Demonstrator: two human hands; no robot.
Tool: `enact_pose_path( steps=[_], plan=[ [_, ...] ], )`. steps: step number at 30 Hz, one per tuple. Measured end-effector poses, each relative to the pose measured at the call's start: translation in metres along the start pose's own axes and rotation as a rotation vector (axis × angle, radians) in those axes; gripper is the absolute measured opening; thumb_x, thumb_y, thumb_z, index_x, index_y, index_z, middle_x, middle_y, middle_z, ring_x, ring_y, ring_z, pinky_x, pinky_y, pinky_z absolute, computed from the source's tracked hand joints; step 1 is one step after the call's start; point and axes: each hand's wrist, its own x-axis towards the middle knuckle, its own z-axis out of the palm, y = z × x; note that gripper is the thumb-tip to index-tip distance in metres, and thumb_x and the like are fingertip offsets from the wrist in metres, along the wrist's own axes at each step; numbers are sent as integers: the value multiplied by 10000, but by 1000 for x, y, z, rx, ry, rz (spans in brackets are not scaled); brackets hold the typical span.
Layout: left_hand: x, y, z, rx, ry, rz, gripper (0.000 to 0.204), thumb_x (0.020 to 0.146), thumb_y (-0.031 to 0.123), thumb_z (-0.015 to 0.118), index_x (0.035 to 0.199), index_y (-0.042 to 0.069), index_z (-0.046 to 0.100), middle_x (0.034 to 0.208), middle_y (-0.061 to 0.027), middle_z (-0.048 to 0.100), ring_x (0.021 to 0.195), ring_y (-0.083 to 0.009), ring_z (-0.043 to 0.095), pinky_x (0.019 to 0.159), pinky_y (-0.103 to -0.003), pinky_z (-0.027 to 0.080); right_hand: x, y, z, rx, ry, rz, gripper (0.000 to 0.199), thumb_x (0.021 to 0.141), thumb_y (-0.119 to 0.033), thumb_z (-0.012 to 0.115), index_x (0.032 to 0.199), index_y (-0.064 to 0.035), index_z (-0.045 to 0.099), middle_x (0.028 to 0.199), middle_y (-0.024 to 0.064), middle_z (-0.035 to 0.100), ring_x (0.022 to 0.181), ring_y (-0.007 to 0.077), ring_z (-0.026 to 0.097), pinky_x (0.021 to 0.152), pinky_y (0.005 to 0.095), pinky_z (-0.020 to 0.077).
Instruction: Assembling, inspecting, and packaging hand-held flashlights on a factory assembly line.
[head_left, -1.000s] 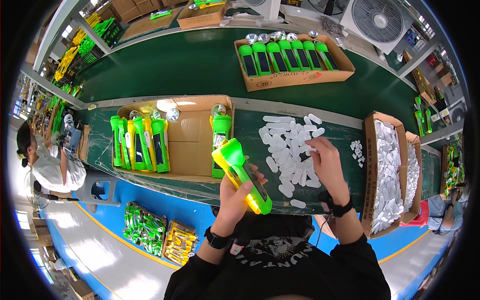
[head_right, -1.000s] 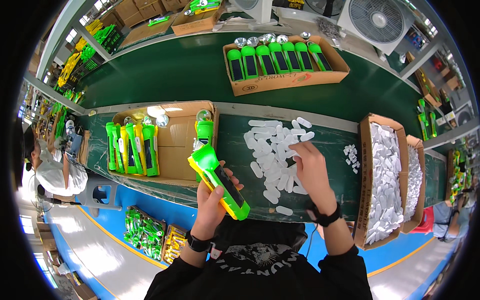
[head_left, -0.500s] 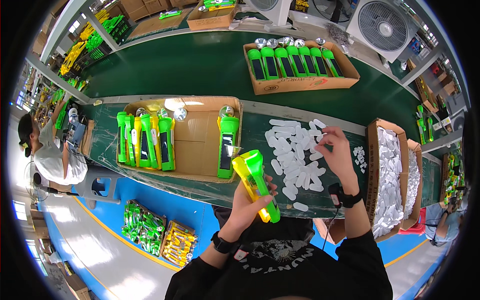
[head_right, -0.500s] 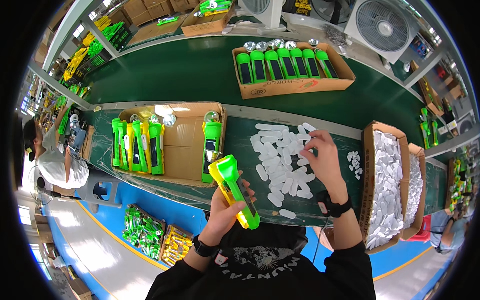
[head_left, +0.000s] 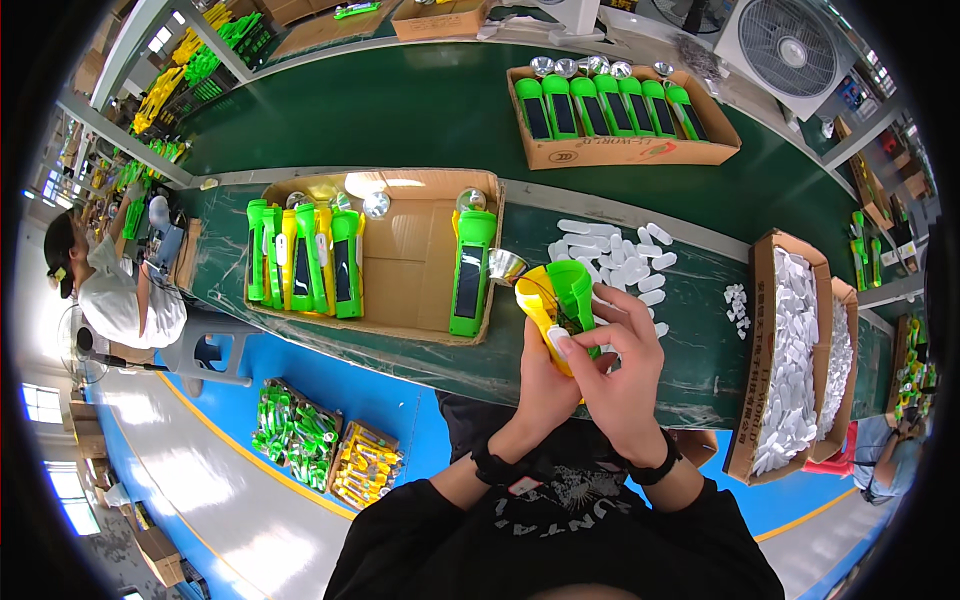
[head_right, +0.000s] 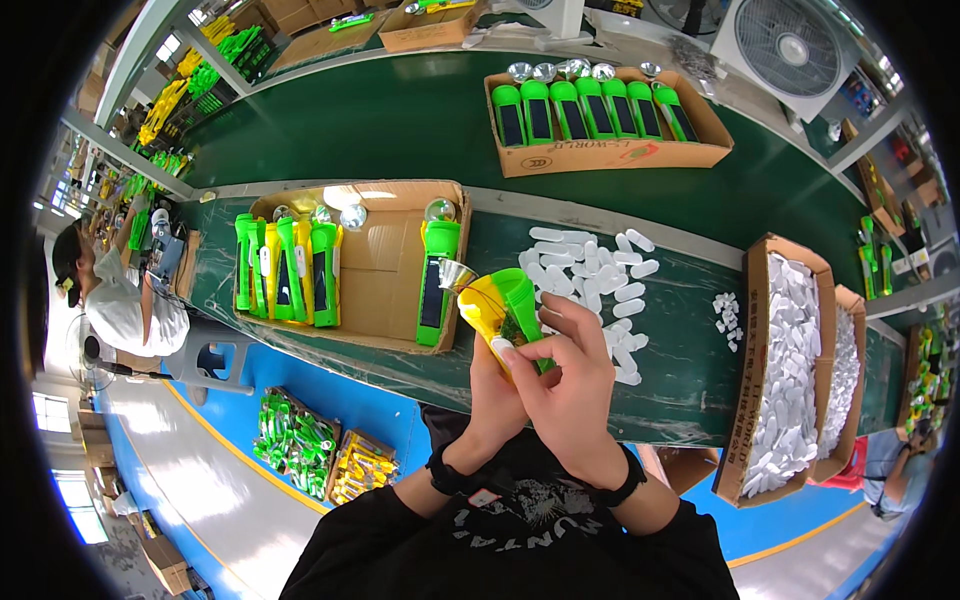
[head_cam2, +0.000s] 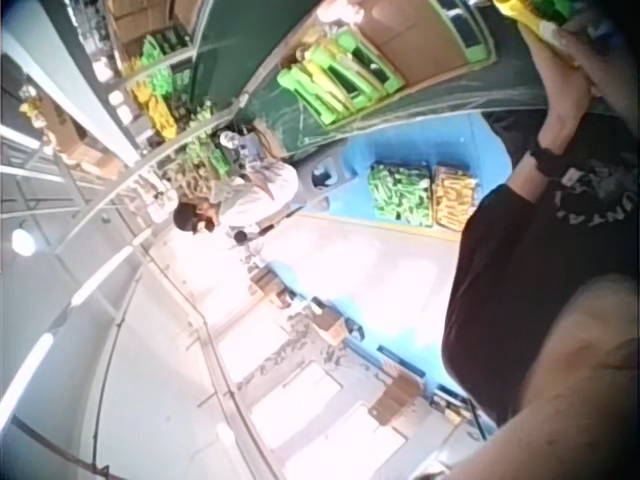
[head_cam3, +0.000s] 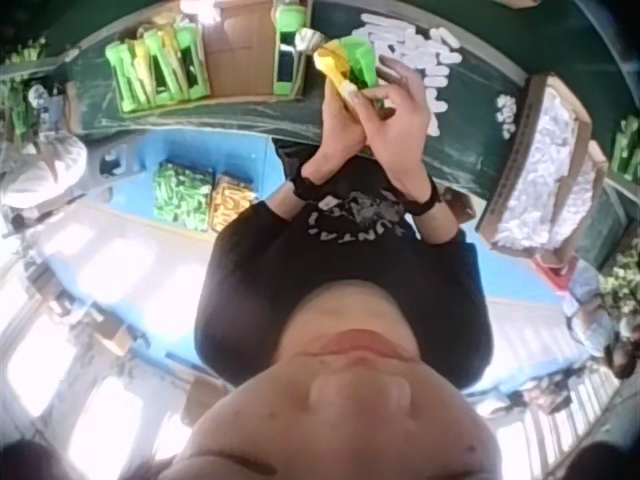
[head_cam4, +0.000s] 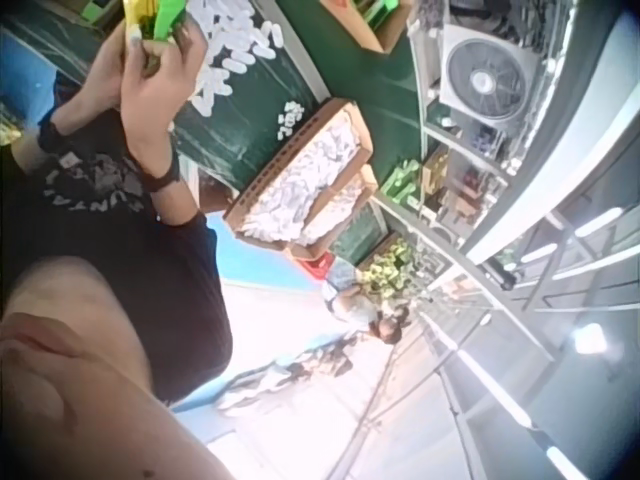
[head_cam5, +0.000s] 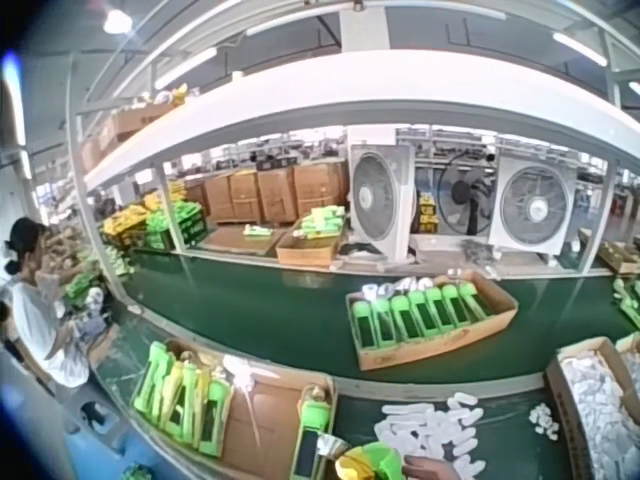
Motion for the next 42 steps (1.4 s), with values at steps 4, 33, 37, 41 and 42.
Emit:
enact_pose_path(
  steps=[4,33,37,41,42],
  plan=[
    [-1,3,2,-45,-10,19,626,787,15,676,1293,59,310,1150,-68,508,1047,-165,544,846,-299,482,-9,5,12,-6,108,-45,136,721,-20,734,760,-4,606,1149,170,579,960,291,645,764,311,524],
    [12,-16,-13,-653,-111,-242,363,938,100,457,1278,15,361,1190,-129,515,1102,-235,544,925,-378,463,-35,25,-18,259,-95,227,472,807,-24,637,1245,59,481,1161,183,571,1006,249,617,851,320,475],
    [14,-13,-6,-624,-10,-271,522,1001,424,253,1308,18,365,1140,-139,546,1076,-265,558,912,-396,462,-37,24,-10,91,-23,200,408,766,-34,682,1137,84,557,1033,215,635,941,265,646,806,314,484],
    [11,-11,-7,-521,-11,-202,493,989,406,321,1289,18,372,1141,-148,545,1070,-270,566,917,-398,459,-40,29,-3,-20,-35,139,448,734,-16,703,1149,72,559,1033,197,639,932,275,639,804,319,489],
    [10,-9,-8,-471,-24,-166,486,983,400,347,1280,15,374,1132,-152,549,1064,-265,568,915,-396,458,-40,28,-2,-28,-31,130,463,717,-29,719,1143,62,563,1032,215,628,917,339,639,785,338,495]
  ],
)
